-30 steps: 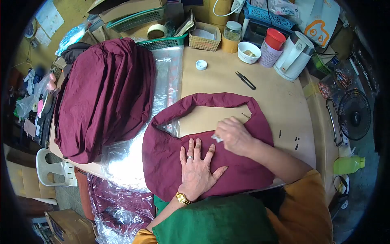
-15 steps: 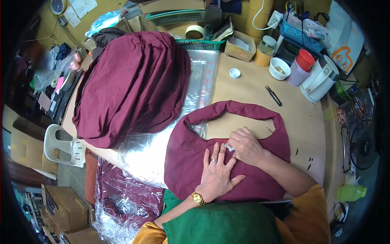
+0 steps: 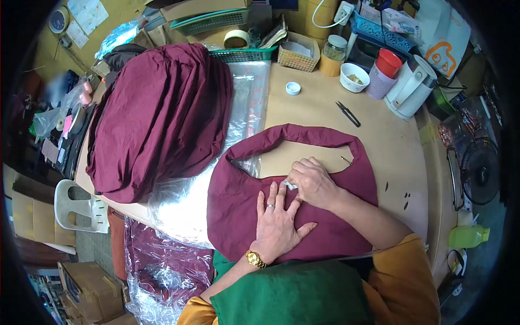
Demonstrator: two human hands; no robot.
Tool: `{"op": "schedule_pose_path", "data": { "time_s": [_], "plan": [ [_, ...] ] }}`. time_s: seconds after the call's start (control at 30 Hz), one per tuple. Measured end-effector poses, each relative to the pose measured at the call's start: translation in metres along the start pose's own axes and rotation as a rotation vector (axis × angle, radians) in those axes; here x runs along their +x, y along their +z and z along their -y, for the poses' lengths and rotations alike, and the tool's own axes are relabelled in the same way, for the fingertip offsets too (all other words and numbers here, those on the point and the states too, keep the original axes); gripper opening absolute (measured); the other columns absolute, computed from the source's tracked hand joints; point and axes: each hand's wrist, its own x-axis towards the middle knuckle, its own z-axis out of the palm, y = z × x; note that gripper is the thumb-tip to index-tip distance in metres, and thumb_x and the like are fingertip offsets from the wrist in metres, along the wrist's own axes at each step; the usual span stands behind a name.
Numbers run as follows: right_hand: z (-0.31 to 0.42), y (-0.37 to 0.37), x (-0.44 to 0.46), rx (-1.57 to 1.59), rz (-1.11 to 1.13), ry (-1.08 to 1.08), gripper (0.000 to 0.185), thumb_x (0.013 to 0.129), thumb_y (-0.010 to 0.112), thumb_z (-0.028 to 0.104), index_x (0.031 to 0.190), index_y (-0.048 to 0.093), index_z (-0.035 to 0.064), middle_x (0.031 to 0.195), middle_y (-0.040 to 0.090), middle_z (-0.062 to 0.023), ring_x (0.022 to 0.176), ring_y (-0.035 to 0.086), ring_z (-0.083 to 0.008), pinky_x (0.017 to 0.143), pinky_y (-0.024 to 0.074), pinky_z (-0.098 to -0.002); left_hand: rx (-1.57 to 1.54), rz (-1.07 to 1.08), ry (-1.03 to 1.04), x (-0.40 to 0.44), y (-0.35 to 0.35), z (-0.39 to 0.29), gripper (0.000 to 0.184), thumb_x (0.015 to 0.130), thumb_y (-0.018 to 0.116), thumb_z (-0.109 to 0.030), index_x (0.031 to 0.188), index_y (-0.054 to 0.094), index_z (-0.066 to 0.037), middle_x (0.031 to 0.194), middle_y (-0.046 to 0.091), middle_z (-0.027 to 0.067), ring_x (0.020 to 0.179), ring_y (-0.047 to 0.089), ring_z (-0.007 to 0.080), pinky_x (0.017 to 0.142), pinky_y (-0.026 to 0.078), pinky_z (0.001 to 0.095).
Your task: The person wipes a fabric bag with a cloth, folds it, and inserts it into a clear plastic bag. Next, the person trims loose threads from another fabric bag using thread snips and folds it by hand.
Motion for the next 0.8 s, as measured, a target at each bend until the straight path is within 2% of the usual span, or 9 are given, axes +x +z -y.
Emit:
{"op": "schedule_pose_path", "data": {
  "time_s": [0.2, 0.23, 0.33, 0.37, 0.47, 0.6, 0.67, 0.73, 0.8],
  "plan": [
    [0.005, -0.051, -0.034, -0.279, 0.079, 0.15, 0.011, 0.071, 0.061, 0.0, 0.081, 0.06, 0.005, 0.087, 0.057, -0.01, 0.086, 0.056, -0.0289, 0.075, 0.0434, -0.0414, -0.084, -0.058, 0.015, 0.0, -0.003, 0.005, 0.076, 0.078, 0.068, -0.063, 0.132, 0.055, -0.011, 0.143, 0.04, 0.024, 0.137, 0.035, 0.0424, 0.112, 0.022, 0.06],
    [0.016, -0.054, -0.038, -0.233, 0.108, 0.21, 0.011, 0.075, 0.063, 0.003, 0.085, 0.061, 0.0048, 0.092, 0.056, -0.0112, 0.089, 0.056, -0.0292, 0.077, 0.0457, -0.0422, -0.158, -0.073, -0.01, 0.005, -0.015, 0.004, 0.065, 0.082, 0.072, -0.045, 0.131, 0.054, -0.007, 0.14, 0.041, 0.0253, 0.13, 0.04, 0.0449, 0.109, 0.03, 0.0576],
    [0.038, -0.034, -0.054, 0.017, 0.008, 0.271, 0.011, 0.079, 0.066, 0.005, 0.09, 0.062, 0.0045, 0.095, 0.054, -0.012, 0.092, 0.056, -0.0296, 0.081, 0.0478, -0.0425, -0.374, -0.221, -0.05, 0.029, -0.018, 0.018, 0.051, 0.086, 0.07, -0.023, 0.131, 0.053, -0.004, 0.136, 0.043, 0.0273, 0.121, 0.048, 0.0455, 0.1, 0.043, 0.0508],
    [0.041, -0.034, -0.055, 0.04, 0.03, 0.295, 0.011, 0.083, 0.067, 0.006, 0.093, 0.063, 0.0039, 0.098, 0.052, -0.0124, 0.094, 0.056, -0.0306, 0.083, 0.0492, -0.0417, -0.424, -0.239, -0.052, 0.035, -0.019, 0.02, 0.046, 0.086, 0.065, -0.007, 0.13, 0.053, -0.001, 0.126, 0.046, 0.0278, 0.11, 0.054, 0.0442, 0.089, 0.05, 0.0452],
    [0.023, -0.019, -0.066, 0.124, -0.102, 0.257, 0.009, 0.084, 0.065, 0.003, 0.092, 0.062, 0.0022, 0.096, 0.054, -0.0121, 0.091, 0.058, -0.031, 0.078, 0.0505, -0.041, -0.358, 0.027, -0.12, 0.042, -0.031, 0.023, 0.047, 0.085, 0.066, -0.006, 0.13, 0.053, 0.001, 0.118, 0.048, 0.0267, 0.103, 0.057, 0.0417, 0.084, 0.051, 0.045],
    [0.015, -0.041, -0.057, 0.227, 0.021, 0.322, 0.007, 0.083, 0.064, 0.001, 0.09, 0.063, 0.0013, 0.091, 0.057, -0.0122, 0.087, 0.06, -0.0312, 0.074, 0.0514, -0.0403, -0.265, -0.042, 0.07, -0.004, -0.027, 0.005, 0.05, 0.086, 0.064, -0.006, 0.132, 0.051, 0.008, 0.116, 0.049, 0.0246, 0.104, 0.056, 0.0388, 0.09, 0.049, 0.0419],
    [0.026, -0.07, -0.032, 0.452, 0.132, 0.602, 0.007, 0.082, 0.063, -0.001, 0.088, 0.064, 0.0013, 0.087, 0.058, -0.0131, 0.083, 0.062, -0.0312, 0.072, 0.0517, -0.0406, -0.194, -0.013, 0.086, -0.016, -0.009, 0.007, 0.052, 0.088, 0.064, -0.008, 0.134, 0.048, 0.01, 0.122, 0.049, 0.0241, 0.106, 0.055, 0.0374, 0.094, 0.048, 0.0401],
    [0.031, -0.053, -0.02, 0.396, 0.076, 0.52, 0.008, 0.081, 0.062, -0.002, 0.088, 0.066, 0.0008, 0.088, 0.059, -0.0136, 0.085, 0.061, -0.0315, 0.074, 0.0511, -0.0394, -0.125, -0.076, 0.092, -0.022, 0.001, 0.007, 0.054, 0.089, 0.063, -0.012, 0.136, 0.047, 0.009, 0.128, 0.047, 0.0245, 0.109, 0.054, 0.0378, 0.096, 0.047, 0.0407],
    [0.024, -0.016, -0.018, 0.223, 0.071, 0.1, 0.006, 0.079, 0.063, -0.002, 0.084, 0.064, 0.0003, 0.086, 0.058, -0.0132, 0.087, 0.06, -0.0324, 0.077, 0.0496, -0.0401, -0.166, -0.046, 0.067, -0.022, -0.001, 0.007, 0.054, 0.091, 0.061, -0.013, 0.138, 0.045, 0.008, 0.13, 0.047, 0.025, 0.111, 0.053, 0.0383, 0.098, 0.046, 0.0414]
  ]
}}
